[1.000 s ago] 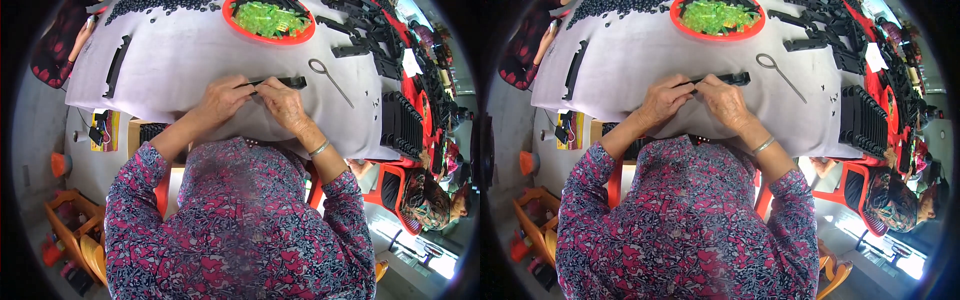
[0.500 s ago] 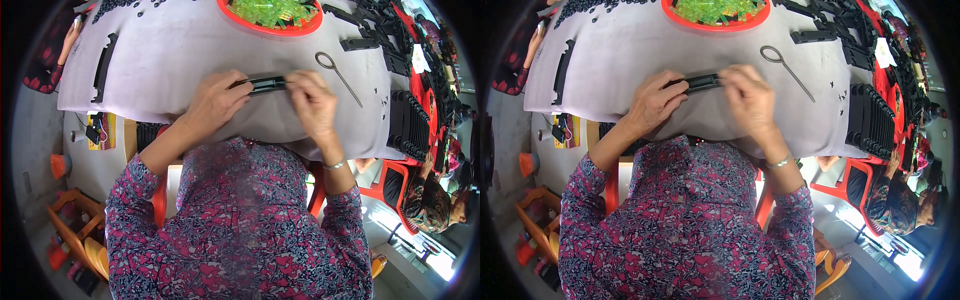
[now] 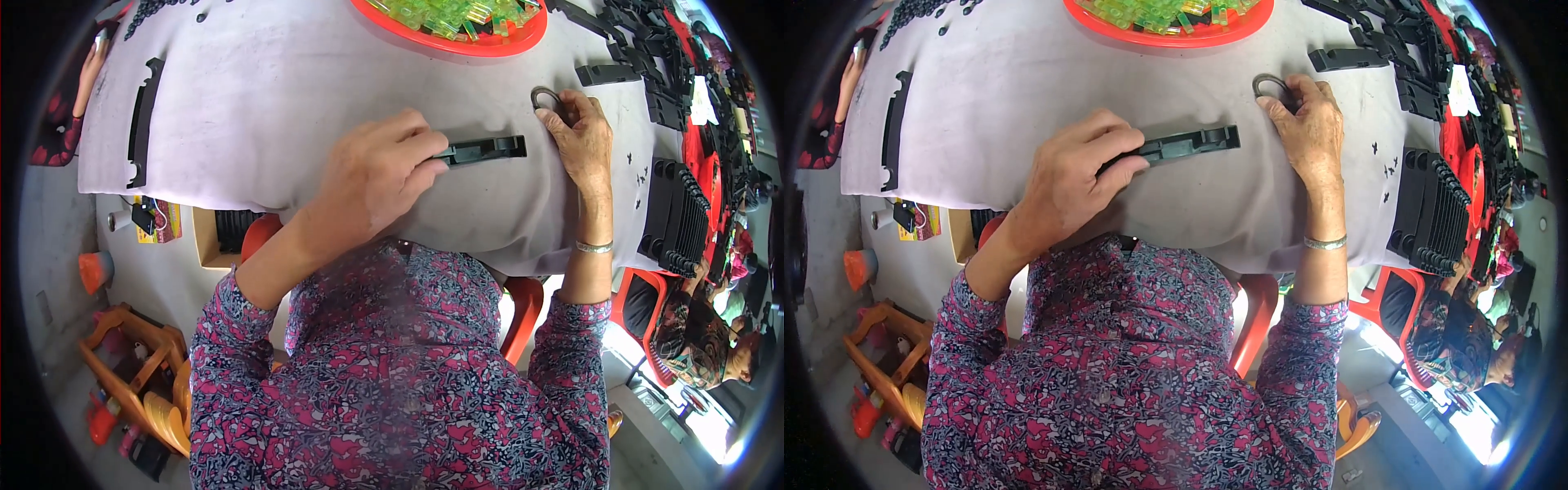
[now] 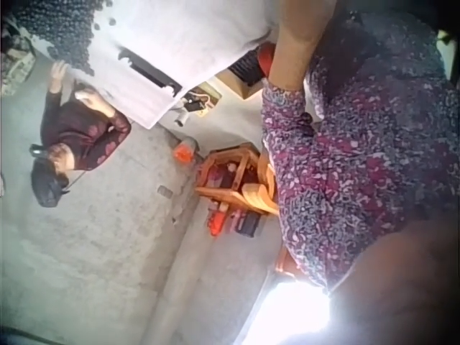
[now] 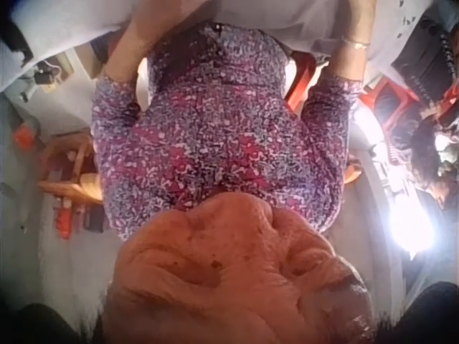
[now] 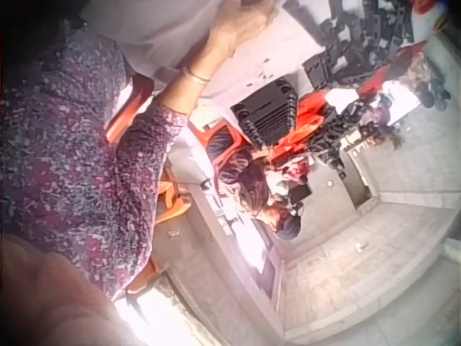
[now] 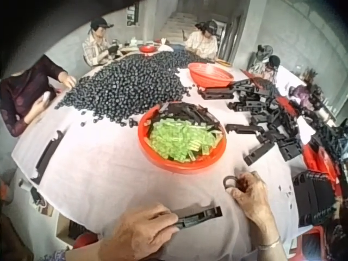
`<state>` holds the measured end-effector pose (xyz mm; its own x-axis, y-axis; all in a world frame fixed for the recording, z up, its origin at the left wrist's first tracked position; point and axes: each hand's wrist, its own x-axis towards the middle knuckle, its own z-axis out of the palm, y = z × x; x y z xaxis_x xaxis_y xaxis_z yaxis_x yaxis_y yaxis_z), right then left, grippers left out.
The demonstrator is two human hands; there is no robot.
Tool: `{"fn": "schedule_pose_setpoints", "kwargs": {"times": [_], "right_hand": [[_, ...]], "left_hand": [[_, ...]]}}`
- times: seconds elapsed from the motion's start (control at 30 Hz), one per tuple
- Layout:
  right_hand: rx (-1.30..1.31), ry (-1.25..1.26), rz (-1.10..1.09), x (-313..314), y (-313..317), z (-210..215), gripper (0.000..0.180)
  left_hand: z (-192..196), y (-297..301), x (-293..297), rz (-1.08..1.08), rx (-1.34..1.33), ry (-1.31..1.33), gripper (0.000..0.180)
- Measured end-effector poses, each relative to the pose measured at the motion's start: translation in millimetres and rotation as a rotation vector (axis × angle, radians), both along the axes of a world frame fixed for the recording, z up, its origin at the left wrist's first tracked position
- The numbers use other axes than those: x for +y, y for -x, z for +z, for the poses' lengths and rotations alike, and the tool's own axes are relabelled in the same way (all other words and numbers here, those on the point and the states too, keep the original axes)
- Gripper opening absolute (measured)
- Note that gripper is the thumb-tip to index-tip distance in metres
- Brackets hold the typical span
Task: The person assembles plastic toner cartridge components by hand, using a circular assembly tool and a hook tool to combine plastic cartridge housings, springs, screws, and small gears.
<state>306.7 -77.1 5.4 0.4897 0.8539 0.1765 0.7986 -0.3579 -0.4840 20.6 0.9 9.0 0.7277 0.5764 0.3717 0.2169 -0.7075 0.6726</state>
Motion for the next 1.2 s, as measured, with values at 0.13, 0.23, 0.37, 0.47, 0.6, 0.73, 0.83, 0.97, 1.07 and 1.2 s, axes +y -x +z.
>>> {"fn": "schedule_pose_setpoints", "kwargs": {"times": [0.13,0.23,0.37,0.47,0.6,0.73,0.83,0.97,1.07,1.2], "right_hand": [[0.087,-0.102,-0.003,-2.5,-7.2,-10.9,0.037],[0.151,0.039,-0.015,-9.5,8.0,1.5,0.028],[0.310,-0.113,0.008,-21.0,13.4,12.7,0.013],[0.625,-0.319,-0.022,-19.9,29.4,54.8,0.026],[1.452,-0.688,0.547,1.0,52.1,88.5,0.037],[1.653,-0.721,0.738,20.4,72.6,72.4,0.048],[1.690,-0.660,0.613,26.3,92.4,60.8,0.055],[1.685,-0.571,0.753,29.8,88.8,46.7,0.052],[1.652,-0.550,0.724,31.1,89.8,42.9,0.052],[1.621,-0.556,0.548,33.9,100.4,49.8,0.057]], "left_hand": [[1.1,2.4,-1.5,-0.048,0.040,-0.047,0.017],[-2.2,3.3,-3.1,-0.027,0.075,-0.074,0.018],[-7.2,1.8,-5.9,-0.026,0.115,-0.136,0.020],[-9.8,-0.9,-9.4,0.015,0.062,-0.183,0.021],[-10.1,-0.8,-9.7,0.015,0.104,-0.221,0.022],[-13.4,-2.0,-10.4,0.003,0.059,-0.244,0.024],[-10.2,-2.0,-11.3,0.006,0.088,-0.237,0.025],[-6.9,-1.5,-10.5,0.000,0.124,-0.214,0.025],[-6.3,-2.1,-10.8,0.000,0.134,-0.219,0.027],[-9.3,-3.0,-10.2,-0.003,0.138,-0.221,0.028]]}}
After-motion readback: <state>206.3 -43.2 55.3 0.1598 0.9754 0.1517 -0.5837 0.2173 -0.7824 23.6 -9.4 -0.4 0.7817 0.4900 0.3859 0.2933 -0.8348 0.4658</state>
